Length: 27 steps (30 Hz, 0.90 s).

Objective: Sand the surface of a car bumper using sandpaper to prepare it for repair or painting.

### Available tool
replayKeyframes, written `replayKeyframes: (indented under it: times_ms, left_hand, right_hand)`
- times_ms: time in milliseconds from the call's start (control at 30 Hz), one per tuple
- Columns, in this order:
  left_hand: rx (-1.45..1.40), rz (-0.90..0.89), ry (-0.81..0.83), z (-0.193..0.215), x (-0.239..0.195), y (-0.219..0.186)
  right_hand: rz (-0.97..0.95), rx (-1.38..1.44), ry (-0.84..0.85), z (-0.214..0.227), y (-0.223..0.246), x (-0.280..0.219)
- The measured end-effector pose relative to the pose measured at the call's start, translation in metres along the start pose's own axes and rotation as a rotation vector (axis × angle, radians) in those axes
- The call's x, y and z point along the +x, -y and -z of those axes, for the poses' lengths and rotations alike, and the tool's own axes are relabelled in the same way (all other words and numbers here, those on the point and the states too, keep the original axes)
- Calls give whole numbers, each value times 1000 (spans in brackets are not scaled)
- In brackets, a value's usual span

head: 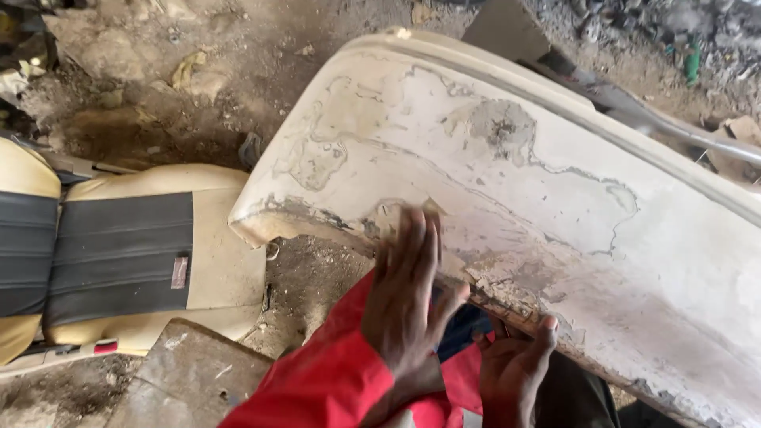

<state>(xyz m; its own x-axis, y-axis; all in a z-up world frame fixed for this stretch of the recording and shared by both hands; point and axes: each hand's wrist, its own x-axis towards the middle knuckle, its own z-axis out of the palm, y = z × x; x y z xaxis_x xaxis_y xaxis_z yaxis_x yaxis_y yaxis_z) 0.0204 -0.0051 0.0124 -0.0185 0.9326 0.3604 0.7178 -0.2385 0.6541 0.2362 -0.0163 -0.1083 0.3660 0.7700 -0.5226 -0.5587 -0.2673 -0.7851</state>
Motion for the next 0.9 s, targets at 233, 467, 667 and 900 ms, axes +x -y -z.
replayKeyframes:
  times_ms: [233,467,667,900]
  left_hand:
    - [19,-36,-73,-3,5,-1]
    - [45,7,-60,-6,16,4]
    - [-17,8,6,-9,-15,-6]
    - [39,-5,-103,-8,30,1]
  right_hand:
    - [7,133,63,20,-18,21]
    - [12,88,82,22,-13,12]
    - [91,122,86,24,-20,21]
    - [7,24,32,4,0,-1]
